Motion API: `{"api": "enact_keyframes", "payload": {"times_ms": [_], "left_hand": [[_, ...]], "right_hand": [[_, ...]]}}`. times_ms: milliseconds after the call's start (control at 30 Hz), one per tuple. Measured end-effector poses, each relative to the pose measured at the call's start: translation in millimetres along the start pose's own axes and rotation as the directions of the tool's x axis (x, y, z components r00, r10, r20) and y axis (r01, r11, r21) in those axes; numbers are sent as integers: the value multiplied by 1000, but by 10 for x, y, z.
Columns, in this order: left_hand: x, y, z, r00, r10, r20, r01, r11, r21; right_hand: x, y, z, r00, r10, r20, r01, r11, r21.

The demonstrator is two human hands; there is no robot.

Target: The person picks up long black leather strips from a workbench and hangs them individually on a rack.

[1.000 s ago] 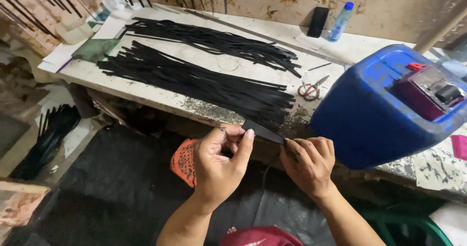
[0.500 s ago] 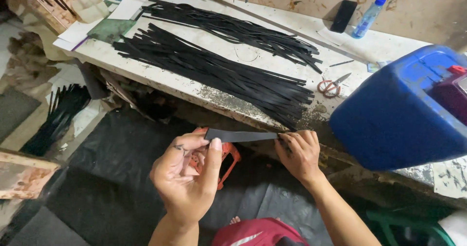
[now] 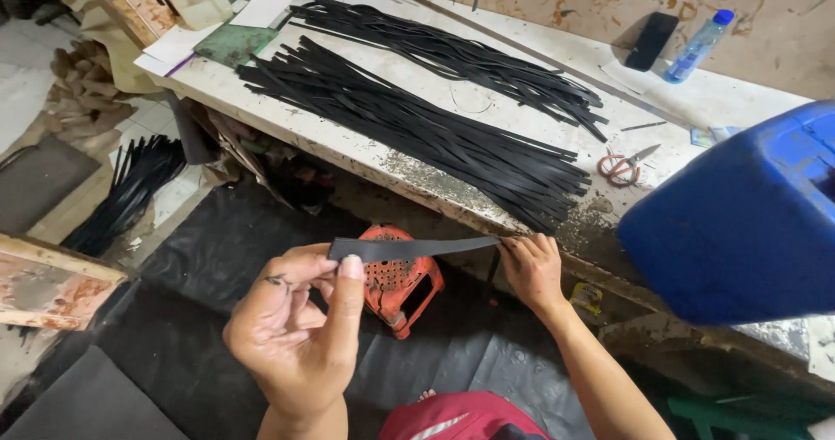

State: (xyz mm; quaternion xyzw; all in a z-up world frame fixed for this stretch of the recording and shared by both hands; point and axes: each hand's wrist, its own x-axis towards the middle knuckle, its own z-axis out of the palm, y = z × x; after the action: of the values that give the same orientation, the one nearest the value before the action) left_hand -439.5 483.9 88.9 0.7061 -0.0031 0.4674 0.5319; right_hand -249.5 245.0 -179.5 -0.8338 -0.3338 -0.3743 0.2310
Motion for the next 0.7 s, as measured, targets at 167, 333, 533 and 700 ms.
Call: {"api": "enact_keyframes", "payload": {"times_ms": [167, 333, 533, 700], "left_hand": [[13, -192, -283, 992, -63, -105, 69, 996, 56], [25, -340, -573, 991, 27, -128, 4, 972, 235], [4, -414, -740, 992, 111, -66, -87, 952, 294], [-21, -434, -842, 990, 140, -17, -127, 935, 331]], "right_hand": [[238, 45, -172, 999, 36, -36, -35, 999, 12], [628, 81, -446, 998, 40, -45, -44, 995, -89], [1246, -208, -778, 996, -51, -73, 47, 997, -55], [1605, -387, -779, 993, -65, -94, 64, 998, -6]]}}
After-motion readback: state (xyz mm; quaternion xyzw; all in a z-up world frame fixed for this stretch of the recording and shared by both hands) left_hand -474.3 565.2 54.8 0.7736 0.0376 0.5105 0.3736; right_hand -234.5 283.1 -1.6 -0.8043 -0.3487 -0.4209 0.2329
